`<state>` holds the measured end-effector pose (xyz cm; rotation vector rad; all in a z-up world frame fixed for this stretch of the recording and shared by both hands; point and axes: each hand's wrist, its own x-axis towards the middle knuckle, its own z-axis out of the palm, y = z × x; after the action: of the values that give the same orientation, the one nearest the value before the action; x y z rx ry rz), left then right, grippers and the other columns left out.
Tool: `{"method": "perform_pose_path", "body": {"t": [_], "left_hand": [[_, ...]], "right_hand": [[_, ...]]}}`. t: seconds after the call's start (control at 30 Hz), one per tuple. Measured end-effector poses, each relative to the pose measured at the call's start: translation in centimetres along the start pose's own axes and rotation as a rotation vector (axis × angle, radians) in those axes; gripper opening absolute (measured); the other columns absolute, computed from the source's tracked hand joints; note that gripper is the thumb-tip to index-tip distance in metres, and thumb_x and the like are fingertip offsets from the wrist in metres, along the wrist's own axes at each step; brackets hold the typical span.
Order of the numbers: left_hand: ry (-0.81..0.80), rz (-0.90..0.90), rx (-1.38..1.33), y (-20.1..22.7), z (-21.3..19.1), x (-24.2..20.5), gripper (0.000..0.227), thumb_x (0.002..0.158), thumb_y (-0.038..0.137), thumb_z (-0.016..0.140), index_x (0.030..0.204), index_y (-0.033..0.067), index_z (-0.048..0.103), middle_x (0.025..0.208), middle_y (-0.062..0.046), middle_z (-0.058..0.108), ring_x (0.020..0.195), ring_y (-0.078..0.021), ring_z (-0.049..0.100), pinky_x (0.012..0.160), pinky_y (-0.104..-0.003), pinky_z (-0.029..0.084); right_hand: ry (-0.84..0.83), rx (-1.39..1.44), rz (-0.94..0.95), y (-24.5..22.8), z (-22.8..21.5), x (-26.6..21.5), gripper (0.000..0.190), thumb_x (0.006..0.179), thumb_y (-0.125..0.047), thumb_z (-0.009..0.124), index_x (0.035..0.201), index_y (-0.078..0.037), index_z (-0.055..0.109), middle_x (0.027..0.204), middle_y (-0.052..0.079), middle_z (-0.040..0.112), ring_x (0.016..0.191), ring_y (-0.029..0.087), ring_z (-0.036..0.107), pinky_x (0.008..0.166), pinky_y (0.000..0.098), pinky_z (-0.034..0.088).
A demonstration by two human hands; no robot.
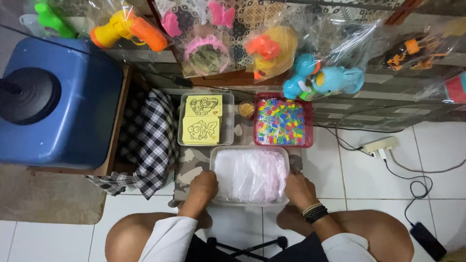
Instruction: The person packages sand art cards by hand, placing yellow cards with animal designs and small packets of colored sand into plastic bags.
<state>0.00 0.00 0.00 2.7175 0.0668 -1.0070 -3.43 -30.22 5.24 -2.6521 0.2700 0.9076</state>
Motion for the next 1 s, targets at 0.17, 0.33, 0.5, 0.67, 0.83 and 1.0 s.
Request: {"method": "perform_pose_path", "body": {"t": [0.17, 0.33, 0.5, 0.67, 0.83, 1.0], "left_hand": [[0.043, 0.007, 0.041, 0.6, -2.7, -0.9, 0.028, 0.093, 0.022, 0.069, 0.101, -0.0042, 0.071, 0.091, -0.024, 0.075, 0.092, -0.0409, 0.075, 0.079, -0.055, 0.061], [0.225, 0.211, -0.121, 4.0, -8.0, -4.4, 0.051, 0.094, 0.018, 0.069, 0.137, -0.0067, 0.057, 0.116, -0.032, 0.071, 0.105, -0.0459, 0.073, 0.086, -0.057, 0.06], [0.459, 0.624, -0.067, 6.0, -9.4, -1.3, 0.034, 0.087, 0.0, 0.059, 0.121, 0.0008, 0.063, 0.11, -0.021, 0.067, 0.098, -0.0459, 0.071, 0.08, -0.053, 0.062], [0.447, 0.605, -0.198, 7.3, -10.6, 0.0, 0.026, 0.09, 0.004, 0.063, 0.116, 0.0072, 0.065, 0.104, -0.015, 0.067, 0.096, -0.0417, 0.073, 0.078, -0.05, 0.062], [0.474, 0.564, -0.154, 7.1, -10.0, 1.0, 0.011, 0.091, 0.01, 0.067, 0.102, 0.0127, 0.067, 0.091, -0.008, 0.067, 0.086, -0.0346, 0.075, 0.071, -0.046, 0.062], [0.445, 0.537, -0.154, 6.6, -10.0, 1.6, 0.008, 0.09, 0.015, 0.071, 0.096, 0.0138, 0.066, 0.087, -0.007, 0.067, 0.083, -0.0351, 0.075, 0.069, -0.05, 0.062]], "right_hand": [[0.048, 0.006, 0.045, 0.0, -0.2, -0.1, 0.039, 0.096, -0.018, 0.048, 0.128, 0.003, 0.057, 0.121, 0.026, 0.067, 0.107, 0.043, 0.071, 0.084, 0.0554, 0.06], [0.375, 0.07, -0.185, -3.4, -4.5, -2.0, 0.053, 0.101, -0.013, 0.054, 0.15, 0.003, 0.045, 0.145, 0.033, 0.051, 0.124, 0.05, 0.058, 0.102, 0.0582, 0.051], [0.552, 0.218, -0.604, -4.1, -6.9, 1.0, 0.046, 0.092, -0.001, 0.058, 0.137, 0.007, 0.055, 0.12, 0.035, 0.06, 0.113, 0.056, 0.06, 0.09, 0.0596, 0.054], [0.558, 0.211, -0.593, -4.0, -6.1, 5.3, 0.01, 0.089, -0.013, 0.066, 0.098, -0.011, 0.064, 0.08, 0.013, 0.065, 0.084, 0.04, 0.07, 0.069, 0.0482, 0.056], [0.458, 0.194, -0.47, -5.1, -6.3, 4.5, 0.018, 0.092, -0.025, 0.066, 0.08, -0.014, 0.06, 0.066, 0.011, 0.062, 0.073, 0.036, 0.068, 0.062, 0.0459, 0.052], [0.402, 0.213, -0.491, -4.3, -5.9, 5.4, 0.01, 0.095, -0.015, 0.06, 0.088, -0.01, 0.064, 0.075, 0.014, 0.067, 0.079, 0.039, 0.071, 0.067, 0.0466, 0.056]]}}
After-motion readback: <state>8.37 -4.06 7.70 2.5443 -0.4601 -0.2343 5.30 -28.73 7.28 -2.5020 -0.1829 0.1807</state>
